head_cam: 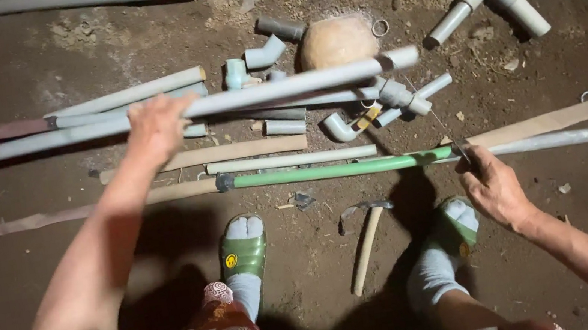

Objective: The person joins two pipe segments using a connector and secures the joint with black tape. They then use a hand saw to cut a PVC pipe segment. The workspace contains various pipe pieces, fittings, and tools on the ground.

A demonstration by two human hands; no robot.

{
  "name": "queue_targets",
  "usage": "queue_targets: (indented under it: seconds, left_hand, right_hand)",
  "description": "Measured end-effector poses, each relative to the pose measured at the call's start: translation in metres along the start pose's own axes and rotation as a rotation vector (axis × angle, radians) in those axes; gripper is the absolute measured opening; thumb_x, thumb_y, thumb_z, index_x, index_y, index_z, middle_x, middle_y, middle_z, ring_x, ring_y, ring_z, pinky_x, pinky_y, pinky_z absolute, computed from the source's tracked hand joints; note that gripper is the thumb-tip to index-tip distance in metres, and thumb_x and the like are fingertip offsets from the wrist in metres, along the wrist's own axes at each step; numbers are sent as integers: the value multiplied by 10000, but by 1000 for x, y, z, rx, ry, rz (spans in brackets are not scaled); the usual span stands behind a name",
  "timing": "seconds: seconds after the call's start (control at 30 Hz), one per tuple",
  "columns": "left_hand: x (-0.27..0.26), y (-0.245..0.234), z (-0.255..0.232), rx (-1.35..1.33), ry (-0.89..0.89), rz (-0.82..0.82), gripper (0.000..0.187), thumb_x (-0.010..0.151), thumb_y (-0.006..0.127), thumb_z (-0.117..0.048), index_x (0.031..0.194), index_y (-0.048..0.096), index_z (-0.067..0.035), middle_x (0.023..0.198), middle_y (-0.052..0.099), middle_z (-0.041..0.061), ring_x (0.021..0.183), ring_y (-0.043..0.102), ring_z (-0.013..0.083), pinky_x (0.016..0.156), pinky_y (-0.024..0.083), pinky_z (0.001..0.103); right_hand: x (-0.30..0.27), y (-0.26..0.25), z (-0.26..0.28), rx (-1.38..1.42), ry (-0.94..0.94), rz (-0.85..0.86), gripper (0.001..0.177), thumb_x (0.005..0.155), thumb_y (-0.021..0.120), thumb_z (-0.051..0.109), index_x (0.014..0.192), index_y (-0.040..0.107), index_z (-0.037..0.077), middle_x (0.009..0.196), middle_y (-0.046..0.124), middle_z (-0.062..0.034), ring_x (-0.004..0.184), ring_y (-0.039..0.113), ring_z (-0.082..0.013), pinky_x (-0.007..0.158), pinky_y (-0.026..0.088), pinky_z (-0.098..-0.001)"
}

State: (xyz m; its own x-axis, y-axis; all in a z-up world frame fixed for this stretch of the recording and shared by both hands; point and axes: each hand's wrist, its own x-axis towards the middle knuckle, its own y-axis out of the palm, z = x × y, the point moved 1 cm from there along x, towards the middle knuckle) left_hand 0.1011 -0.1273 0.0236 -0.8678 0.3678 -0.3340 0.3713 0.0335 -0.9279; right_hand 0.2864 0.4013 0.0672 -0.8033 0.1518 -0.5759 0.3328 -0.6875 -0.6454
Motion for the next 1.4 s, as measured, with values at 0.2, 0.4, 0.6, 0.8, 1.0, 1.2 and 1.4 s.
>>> queue_targets:
  seconds: [0.2,0.4,0.6,0.8,1.0,1.2,1.4]
  left_hand:
    - [19,31,56,34,-44,-55,512,879,613,-188,1351,473,-331,1052,559,91,1018,548,289,895,335,496]
    - [21,52,96,130,-153,-51,519,911,586,-210,1380,410,-346,1050,545,113,1022,549,312,867,330,508]
    - [21,-9,2,25,-106,-126,672,847,676,-268,1442,378,-178,1275,472,217,1233,396,387,911,324,610]
    - [91,-42,-97,-83,184,-88,537,874,658,-288,1356,465,-151,1212,528,138,1179,450,303,879,354,506]
    - [128,-5,-143,-56,158,147,835,831,685,-208,1479,163,-287,1200,525,138,1175,489,327,946,243,651]
    - [94,-56,-176,-681,-123,33,691,829,279,-594,868,668,-23,839,666,124,796,577,292,904,341,438]
    - [101,-65,-205,-221,150,118,505,946,347,-86,1373,416,-347,844,504,62,771,529,215,933,364,549]
  right_hand:
    - [-1,-3,16,29,51,-9,322,805,560,131,1122,603,96,964,685,-166,1003,614,-375,892,466,-497]
    - [-4,-4,35,41,105,26,441,811,539,145,1250,527,99,1014,667,-190,1043,585,-402,908,441,-541]
    - [-13,-8,54,76,129,-7,582,820,543,172,1384,433,263,1084,638,-207,1088,549,-411,972,410,-533]
    - [-11,-9,62,118,52,-16,582,832,532,162,1401,422,216,1052,637,-232,1061,566,-419,945,425,-533]
    - [-18,-13,84,202,18,-12,536,840,553,166,1365,453,195,1040,632,-245,1065,568,-417,920,436,-541]
    - [-19,-17,45,116,-51,43,528,822,516,85,1344,440,119,1079,619,-147,845,616,-263,682,492,-373]
    - [-28,-21,24,312,98,15,500,885,499,-31,1377,460,53,891,578,-200,652,489,-287,533,380,-391]
